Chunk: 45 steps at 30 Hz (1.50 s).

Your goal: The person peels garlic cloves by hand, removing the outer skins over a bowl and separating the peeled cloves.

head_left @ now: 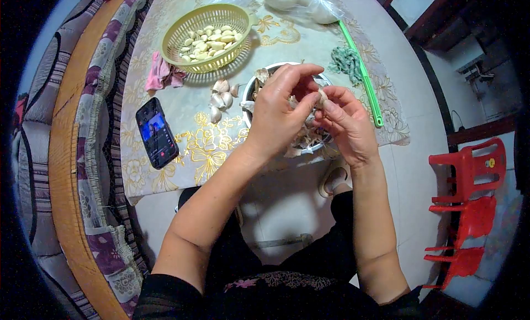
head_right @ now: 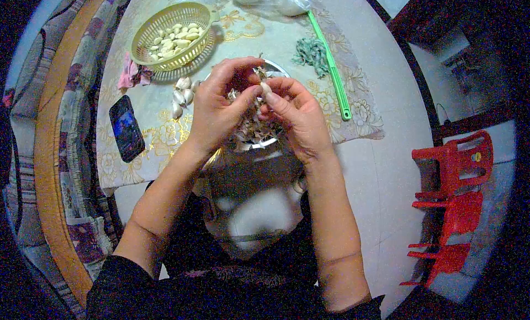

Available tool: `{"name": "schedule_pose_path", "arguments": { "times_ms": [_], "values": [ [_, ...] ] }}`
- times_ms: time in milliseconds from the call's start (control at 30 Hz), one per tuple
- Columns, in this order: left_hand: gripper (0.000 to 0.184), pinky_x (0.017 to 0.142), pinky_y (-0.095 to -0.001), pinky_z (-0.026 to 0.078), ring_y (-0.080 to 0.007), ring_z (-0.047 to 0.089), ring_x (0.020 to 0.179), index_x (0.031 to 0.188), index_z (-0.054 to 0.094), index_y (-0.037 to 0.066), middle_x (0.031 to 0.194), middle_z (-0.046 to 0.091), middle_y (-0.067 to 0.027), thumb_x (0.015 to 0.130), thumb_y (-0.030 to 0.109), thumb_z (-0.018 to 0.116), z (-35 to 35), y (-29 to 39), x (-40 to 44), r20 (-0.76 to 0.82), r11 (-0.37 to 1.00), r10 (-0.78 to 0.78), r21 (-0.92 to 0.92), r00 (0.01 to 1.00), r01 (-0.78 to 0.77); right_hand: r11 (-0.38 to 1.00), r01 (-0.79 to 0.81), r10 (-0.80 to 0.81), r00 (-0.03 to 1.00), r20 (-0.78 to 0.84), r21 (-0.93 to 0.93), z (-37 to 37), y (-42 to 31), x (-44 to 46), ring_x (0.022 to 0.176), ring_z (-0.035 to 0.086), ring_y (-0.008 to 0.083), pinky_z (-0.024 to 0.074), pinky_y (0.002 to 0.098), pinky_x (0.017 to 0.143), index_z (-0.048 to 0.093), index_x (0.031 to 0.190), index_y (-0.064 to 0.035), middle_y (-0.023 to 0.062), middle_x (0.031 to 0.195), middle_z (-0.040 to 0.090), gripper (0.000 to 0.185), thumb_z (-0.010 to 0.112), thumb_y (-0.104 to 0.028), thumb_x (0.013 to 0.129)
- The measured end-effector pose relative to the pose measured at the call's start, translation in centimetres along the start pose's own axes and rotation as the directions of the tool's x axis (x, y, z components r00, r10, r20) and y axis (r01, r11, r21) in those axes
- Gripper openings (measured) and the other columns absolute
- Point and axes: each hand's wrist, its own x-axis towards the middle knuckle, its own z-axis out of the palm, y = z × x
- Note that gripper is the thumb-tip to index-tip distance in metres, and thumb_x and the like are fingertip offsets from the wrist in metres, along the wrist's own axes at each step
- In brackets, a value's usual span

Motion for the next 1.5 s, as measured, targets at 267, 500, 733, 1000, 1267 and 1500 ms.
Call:
{"name": "schedule_pose_path", "arguments": {
  "times_ms": [267,500,733,1000,1267,1500],
  "values": [
    [0.037,0.068,-0.0239,0.047,-0.0107,0.056,0.073,0.115,0.059,0.005,0.082,0.058,-0.0032,0.078,0.001,0.064,-0.8,0.0,0.3,0.119,0.998,-0.044,0.048,0.992,0.038,0.992,0.041,-0.04,0.999,0.009,-0.123,-0.6,0.0,0.1,0.079,0.059,0.0106,0.0502,0.0242,0.072,0.057,0.104,-0.0023,0.0039,0.091,0.061,0.027,0.068,-0.013,0.082],
    [0.037,0.074,-0.0249,0.045,-0.0115,0.053,0.079,0.12,0.056,0.004,0.085,0.055,-0.0026,0.084,0.005,0.059,-1.3,-0.7,0.4,0.233,0.997,-0.045,0.072,0.972,0.029,0.996,0.014,-0.011,0.999,0.032,-0.083,-0.6,0.0,0.0,0.077,0.06,0.0111,0.0507,0.0241,0.071,0.057,0.105,-0.0023,0.0038,0.091,0.061,0.028,0.068,-0.014,0.083],
    [0.035,0.073,-0.0222,0.043,-0.0085,0.05,0.078,0.123,0.054,0.003,0.085,0.053,0.0005,0.088,0.006,0.055,-0.8,-0.6,0.1,0.25,0.997,-0.069,-0.024,0.966,0.078,0.953,0.0,0.037,0.992,-0.118,0.302,-1.9,1.3,1.4,0.078,0.061,0.0132,0.0526,0.027,0.072,0.055,0.11,-0.0027,0.0066,0.094,0.062,0.025,0.059,-0.015,0.089],
    [0.033,0.072,-0.0217,0.047,-0.0086,0.057,0.08,0.12,0.055,0.003,0.095,0.06,-0.0033,0.087,0.004,0.056,-0.3,-1.4,0.2,0.093,0.973,-0.158,-0.155,0.983,0.171,0.978,0.015,-0.008,0.999,-0.034,0.207,-1.5,0.2,0.6,0.09,0.062,0.0169,0.0532,0.0308,0.08,0.052,0.118,-0.0022,0.009,0.105,0.061,0.031,0.059,-0.011,0.089],
    [0.029,0.064,-0.0264,0.05,-0.0148,0.059,0.073,0.107,0.059,0.002,0.086,0.056,-0.008,0.079,-0.003,0.061,-0.4,-0.2,0.3,0.071,1.0,0.016,0.017,0.997,-0.018,0.995,0.094,-0.095,0.995,-0.02,-0.019,-0.3,0.2,0.3,0.092,0.062,0.0157,0.0523,0.0274,0.081,0.054,0.115,-0.0011,0.0082,0.105,0.061,0.034,0.064,-0.004,0.083],
    [0.039,0.072,-0.0247,0.049,-0.0123,0.059,0.079,0.114,0.059,0.004,0.088,0.058,-0.0053,0.076,-0.003,0.065,-0.4,-0.1,0.2,0.093,0.999,0.042,0.024,0.995,-0.045,0.947,0.2,-0.207,0.978,-0.001,-0.251,-0.3,0.7,0.2,0.09,0.06,0.0117,0.0495,0.0254,0.08,0.057,0.111,-0.0013,0.0046,0.101,0.063,0.031,0.065,-0.002,0.081]
  ]
}}
